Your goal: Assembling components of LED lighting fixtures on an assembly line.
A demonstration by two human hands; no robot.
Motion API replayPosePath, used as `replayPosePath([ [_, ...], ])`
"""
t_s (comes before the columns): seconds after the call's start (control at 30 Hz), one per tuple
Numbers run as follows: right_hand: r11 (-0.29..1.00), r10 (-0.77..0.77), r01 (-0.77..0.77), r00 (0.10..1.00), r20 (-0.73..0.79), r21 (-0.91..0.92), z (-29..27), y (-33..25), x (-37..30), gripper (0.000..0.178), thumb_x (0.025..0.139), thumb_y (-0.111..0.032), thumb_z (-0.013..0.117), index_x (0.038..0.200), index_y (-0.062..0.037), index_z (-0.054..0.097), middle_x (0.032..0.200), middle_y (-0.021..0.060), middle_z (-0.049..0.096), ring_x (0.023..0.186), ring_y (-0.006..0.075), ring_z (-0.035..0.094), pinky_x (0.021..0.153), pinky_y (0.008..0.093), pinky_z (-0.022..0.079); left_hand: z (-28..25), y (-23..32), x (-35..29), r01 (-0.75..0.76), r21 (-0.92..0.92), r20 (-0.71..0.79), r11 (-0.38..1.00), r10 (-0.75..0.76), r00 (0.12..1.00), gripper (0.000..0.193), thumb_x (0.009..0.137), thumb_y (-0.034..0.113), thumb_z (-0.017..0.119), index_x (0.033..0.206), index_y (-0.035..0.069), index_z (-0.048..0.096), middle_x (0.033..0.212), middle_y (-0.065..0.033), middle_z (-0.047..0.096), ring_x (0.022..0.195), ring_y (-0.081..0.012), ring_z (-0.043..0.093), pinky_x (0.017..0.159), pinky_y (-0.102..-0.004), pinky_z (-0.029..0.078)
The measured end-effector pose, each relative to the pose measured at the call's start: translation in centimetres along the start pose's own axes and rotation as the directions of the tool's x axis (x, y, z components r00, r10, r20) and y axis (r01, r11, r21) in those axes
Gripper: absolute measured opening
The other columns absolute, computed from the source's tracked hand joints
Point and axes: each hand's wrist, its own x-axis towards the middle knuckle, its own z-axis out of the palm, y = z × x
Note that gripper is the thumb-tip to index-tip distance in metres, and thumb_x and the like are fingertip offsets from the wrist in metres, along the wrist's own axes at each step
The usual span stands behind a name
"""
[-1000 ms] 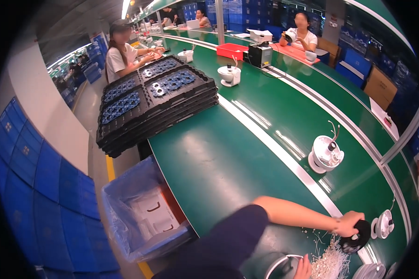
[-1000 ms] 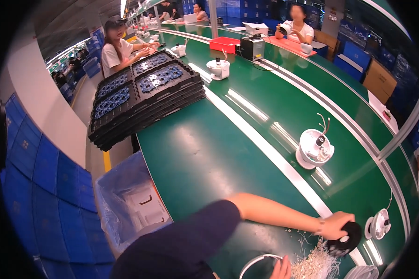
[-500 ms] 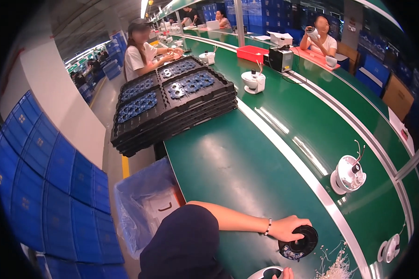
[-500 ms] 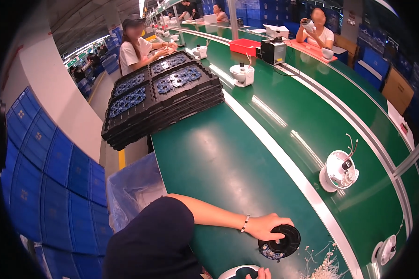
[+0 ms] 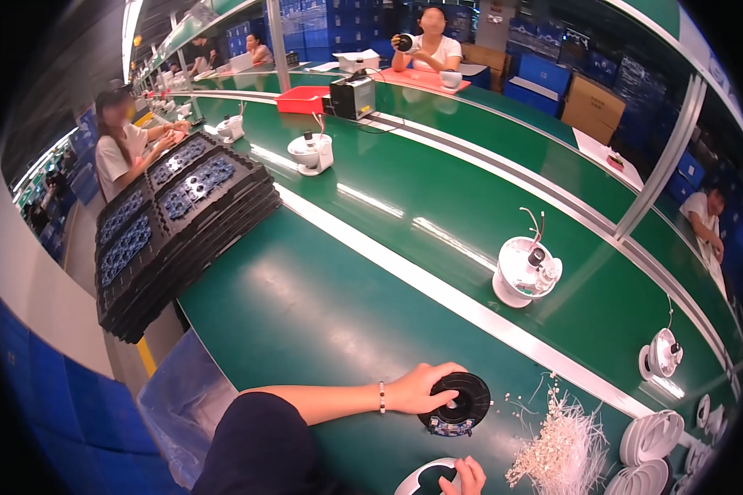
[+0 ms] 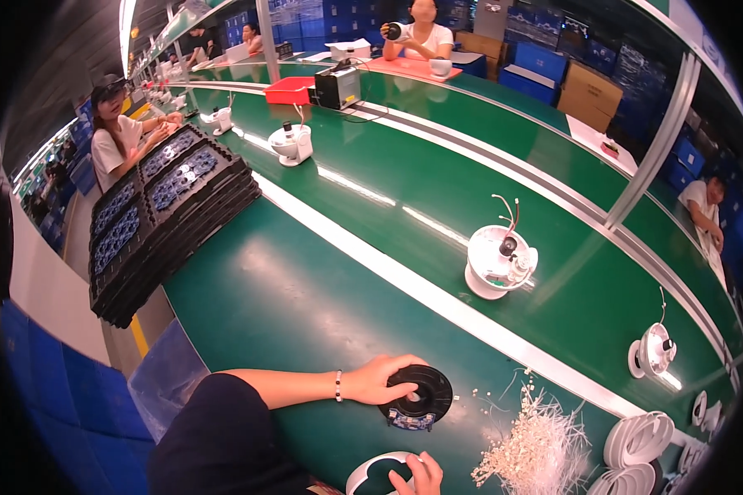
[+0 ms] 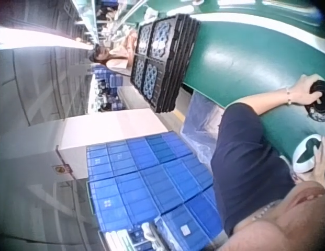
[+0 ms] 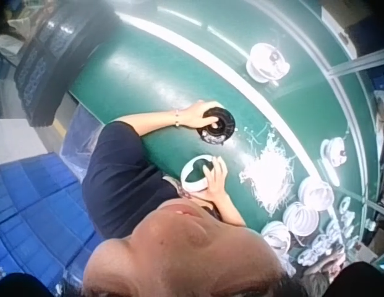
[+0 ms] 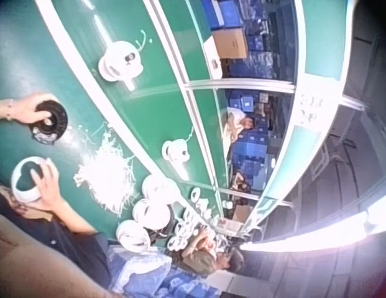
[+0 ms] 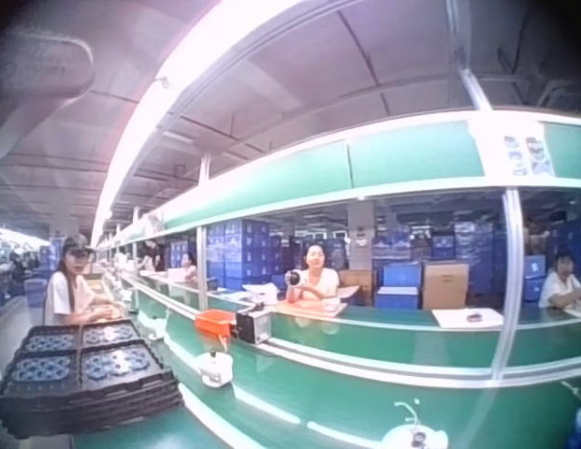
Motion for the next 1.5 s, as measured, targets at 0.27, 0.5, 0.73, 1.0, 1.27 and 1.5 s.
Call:
replayPosePath([
  [0.27,0.996,0.079,-0.081,0.996,-0.050,-0.047,0.2,-0.5,0.5,0.097,0.050,-0.047,0.077,0.128,-0.0075,0.034,0.130,0.0306,0.030,0.116,0.0499,0.031,0.092,0.0581,0.027,-0.3,-0.5,0.1,-0.059,0.073,-0.035,0.996,0.061,0.998,0.033,0.081,0.007,0.056,0.112,0.002,0.047,0.092,-0.0132,0.065,0.083,-0.0194,0.064,0.074,-0.0305,0.050],
  [0.5,0.995,0.082,-0.087,0.993,-0.079,-0.056,0.3,-0.5,0.8,0.098,0.050,-0.046,0.078,0.127,-0.0062,0.034,0.130,0.0318,0.029,0.116,0.0501,0.031,0.093,0.0582,0.027,-0.5,-0.5,0.0,-0.067,0.046,-0.042,0.997,0.069,0.997,0.035,0.079,0.008,0.057,0.112,0.003,0.047,0.091,-0.0166,0.064,0.083,-0.0271,0.064,0.075,-0.0329,0.050],
  [0.73,0.994,0.086,-0.092,0.991,-0.101,-0.058,0.2,-0.3,0.8,0.097,0.050,-0.047,0.078,0.126,-0.0043,0.036,0.130,0.0327,0.028,0.116,0.0510,0.030,0.092,0.0581,0.028,-0.4,-0.6,0.0,-0.057,0.071,-0.054,0.996,0.061,0.997,0.034,0.079,0.008,0.057,0.111,0.002,0.047,0.092,-0.0159,0.064,0.085,-0.0257,0.064,0.075,-0.0322,0.050],
  [1.0,0.994,0.073,-0.082,0.989,-0.128,-0.065,0.0,-0.1,1.1,0.100,0.051,-0.048,0.078,0.128,-0.0039,0.033,0.130,0.0329,0.028,0.116,0.0514,0.030,0.092,0.0585,0.027,-0.5,-0.4,0.2,-0.057,0.104,-0.045,0.993,0.062,0.997,0.033,0.079,0.008,0.057,0.111,0.002,0.048,0.091,-0.0150,0.064,0.084,-0.0236,0.064,0.075,-0.0311,0.050],
  [1.27,0.995,0.092,-0.097,0.989,-0.113,-0.039,-0.2,0.0,1.3,0.103,0.051,-0.048,0.077,0.131,-0.0025,0.029,0.131,0.0333,0.026,0.119,0.0503,0.028,0.093,0.0584,0.025,-0.6,-0.3,0.1,-0.026,0.076,-0.049,0.997,0.030,0.998,0.033,0.079,0.008,0.059,0.110,0.001,0.049,0.089,-0.0120,0.065,0.081,-0.0170,0.064,0.073,-0.0287,0.051],
  [1.5,0.989,0.122,-0.131,0.986,-0.117,-0.069,-0.1,0.2,0.6,0.109,0.050,-0.052,0.077,0.133,-0.0031,0.027,0.133,0.0330,0.024,0.120,0.0500,0.026,0.094,0.0593,0.024,0.0,-0.6,0.4,-0.085,0.018,-0.001,0.996,0.085,0.996,0.032,0.082,0.015,0.057,0.110,0.003,0.049,0.089,-0.0115,0.065,0.079,-0.0190,0.065,0.070,-0.0288,0.051],
])
